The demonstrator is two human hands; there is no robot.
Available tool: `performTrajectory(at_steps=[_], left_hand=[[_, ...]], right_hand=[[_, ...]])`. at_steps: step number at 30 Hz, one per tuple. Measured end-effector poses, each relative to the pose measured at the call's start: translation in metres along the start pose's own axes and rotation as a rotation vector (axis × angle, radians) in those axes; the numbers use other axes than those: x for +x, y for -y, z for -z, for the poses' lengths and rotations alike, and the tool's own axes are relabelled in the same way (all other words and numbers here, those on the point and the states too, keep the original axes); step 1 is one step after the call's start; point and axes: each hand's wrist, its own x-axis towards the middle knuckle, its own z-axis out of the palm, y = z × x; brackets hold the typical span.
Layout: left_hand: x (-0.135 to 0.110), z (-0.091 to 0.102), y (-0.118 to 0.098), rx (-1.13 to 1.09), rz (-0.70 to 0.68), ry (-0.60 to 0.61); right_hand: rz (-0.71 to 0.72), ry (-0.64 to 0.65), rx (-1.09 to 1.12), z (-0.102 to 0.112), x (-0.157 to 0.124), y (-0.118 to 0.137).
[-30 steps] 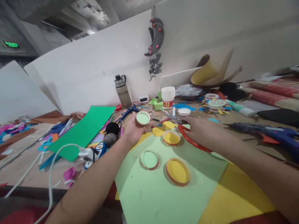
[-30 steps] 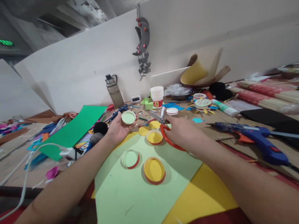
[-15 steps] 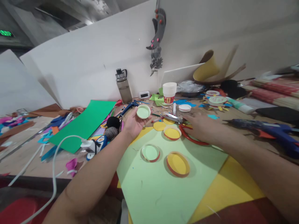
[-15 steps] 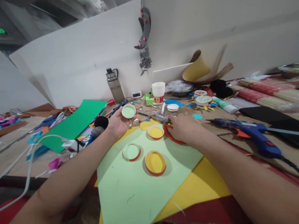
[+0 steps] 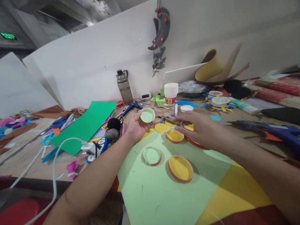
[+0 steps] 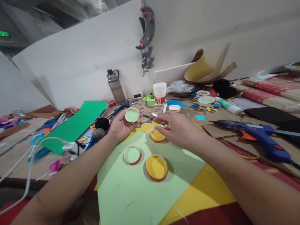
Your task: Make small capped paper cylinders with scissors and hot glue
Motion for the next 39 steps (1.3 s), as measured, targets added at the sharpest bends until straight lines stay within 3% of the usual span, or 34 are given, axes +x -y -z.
performTrajectory(at_steps=[7, 18, 25, 27, 30, 33, 36, 39], left_hand=[[0.005, 0.003, 0.004, 0.009, 0.002, -0.029], [0.000, -0.002, 0.002, 0.013, -0.042, 0.035], [0.002, 0.000, 0.006, -0.002, 0.082, 0.105], [0.001, 0.000, 0.007, -0.008, 0.102, 0.137], [0.000, -0.001, 0.007, -0.021, 0.097, 0.114], [0.000, -0.001, 0.007, -0.031, 0.091, 0.085], [0.002, 0.002, 0.007, -0.036, 0.082, 0.100], [0.003, 0.006, 0.007, -0.044, 0.067, 0.116]], right_hand=[[-0.008, -0.042, 0.241, 0.005, -0.002, 0.019], [-0.018, -0.043, 0.211, 0.000, -0.002, 0.015], [-0.058, -0.137, 0.230, -0.008, 0.004, 0.017], [-0.087, -0.116, 0.138, -0.008, 0.004, 0.017], [-0.169, -0.036, -0.169, -0.007, 0.001, 0.010], [-0.277, 0.149, -0.420, -0.008, -0.004, -0.001], [-0.293, 0.282, -0.463, -0.011, -0.007, -0.009], [-0.289, 0.250, -0.422, -0.015, -0.007, -0.015]])
